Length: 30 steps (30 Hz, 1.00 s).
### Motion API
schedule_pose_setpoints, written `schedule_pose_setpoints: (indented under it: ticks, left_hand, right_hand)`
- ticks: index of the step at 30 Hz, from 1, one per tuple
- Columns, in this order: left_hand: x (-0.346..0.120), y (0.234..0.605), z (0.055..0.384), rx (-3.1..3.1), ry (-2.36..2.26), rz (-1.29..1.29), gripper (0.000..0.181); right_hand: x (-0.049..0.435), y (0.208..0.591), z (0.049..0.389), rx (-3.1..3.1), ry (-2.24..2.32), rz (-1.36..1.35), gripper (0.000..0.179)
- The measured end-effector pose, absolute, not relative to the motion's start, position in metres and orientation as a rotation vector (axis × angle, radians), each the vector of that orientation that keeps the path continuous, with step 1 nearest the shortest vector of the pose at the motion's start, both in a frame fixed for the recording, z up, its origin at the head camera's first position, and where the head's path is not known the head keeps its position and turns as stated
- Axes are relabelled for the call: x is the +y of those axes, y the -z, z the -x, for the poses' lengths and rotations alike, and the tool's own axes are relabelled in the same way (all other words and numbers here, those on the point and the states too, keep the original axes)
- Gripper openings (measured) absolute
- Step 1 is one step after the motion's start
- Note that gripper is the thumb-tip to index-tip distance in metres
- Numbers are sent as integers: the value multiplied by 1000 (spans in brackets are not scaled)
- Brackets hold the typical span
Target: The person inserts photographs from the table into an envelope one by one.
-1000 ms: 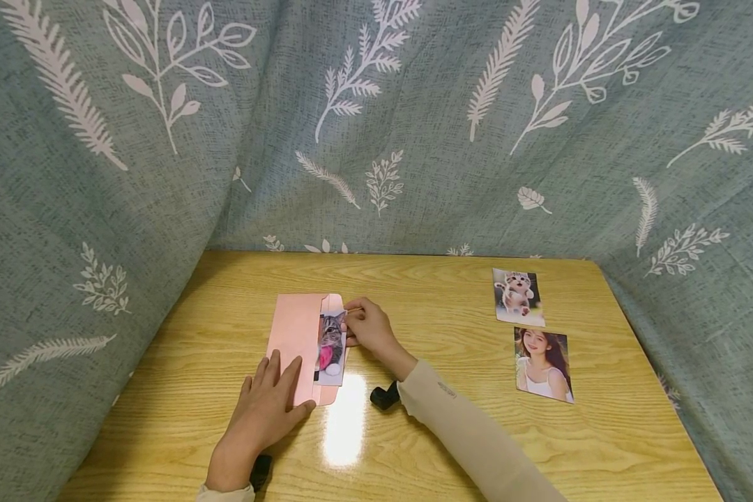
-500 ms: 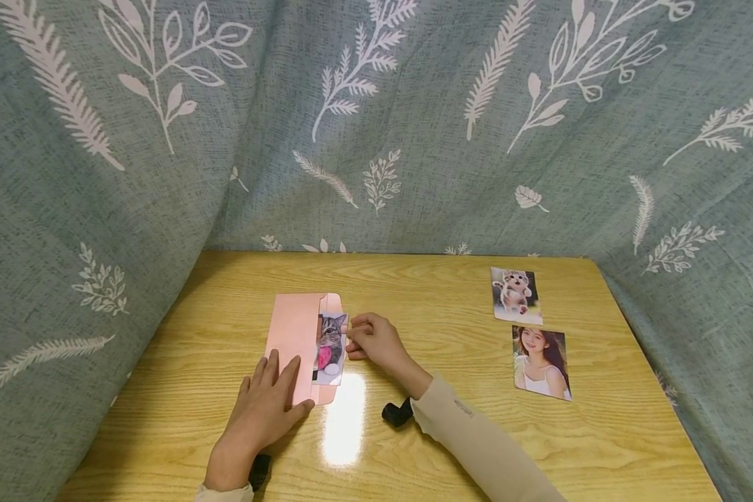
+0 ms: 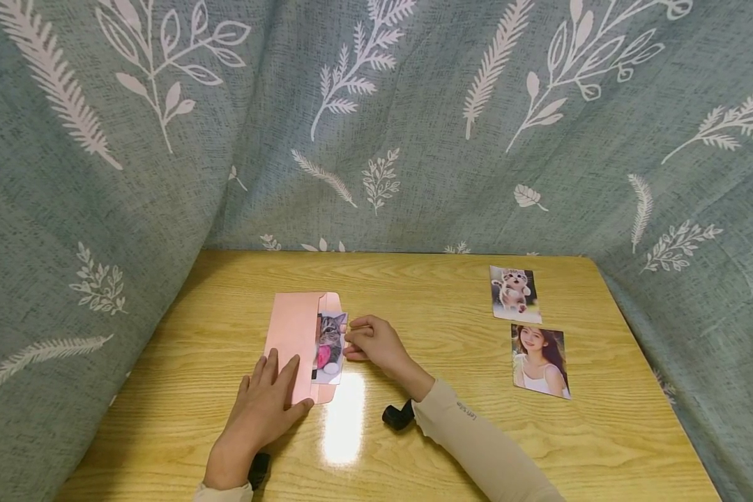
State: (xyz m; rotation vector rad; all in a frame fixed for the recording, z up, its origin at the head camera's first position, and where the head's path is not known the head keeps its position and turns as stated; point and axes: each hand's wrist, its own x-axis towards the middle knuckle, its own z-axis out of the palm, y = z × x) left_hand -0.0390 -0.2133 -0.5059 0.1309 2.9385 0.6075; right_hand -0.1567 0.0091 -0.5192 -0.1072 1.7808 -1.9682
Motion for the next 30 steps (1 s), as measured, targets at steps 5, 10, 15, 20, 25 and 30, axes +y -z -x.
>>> schedule_pose_setpoints:
  ticks: [5,10,15,20,25,30]
  left_hand:
    - [-214,506,39,2928,-604,-124,81]
    - [-214,507,40,2924,-621,-117,82]
    - [-214,508,40,2920,-638,-115,82]
    - [-214,508,40,2926,-635,-115,82]
    - [-214,508,39,2932,-637,-119,82]
    - [-214,508,39,2937,-643,-124,82]
  right_hand:
    - [6,521,157,1753,1986,77,31]
    - [3,520,157,1731,2005,72,32]
    - [-1,518,156,1740,2000,61,31]
    - [-4,519,157,1738,1997,52,31]
    - [-7,520,158,1739,1992,57,32]
    - [-11,519,159,1742,1979,53,31]
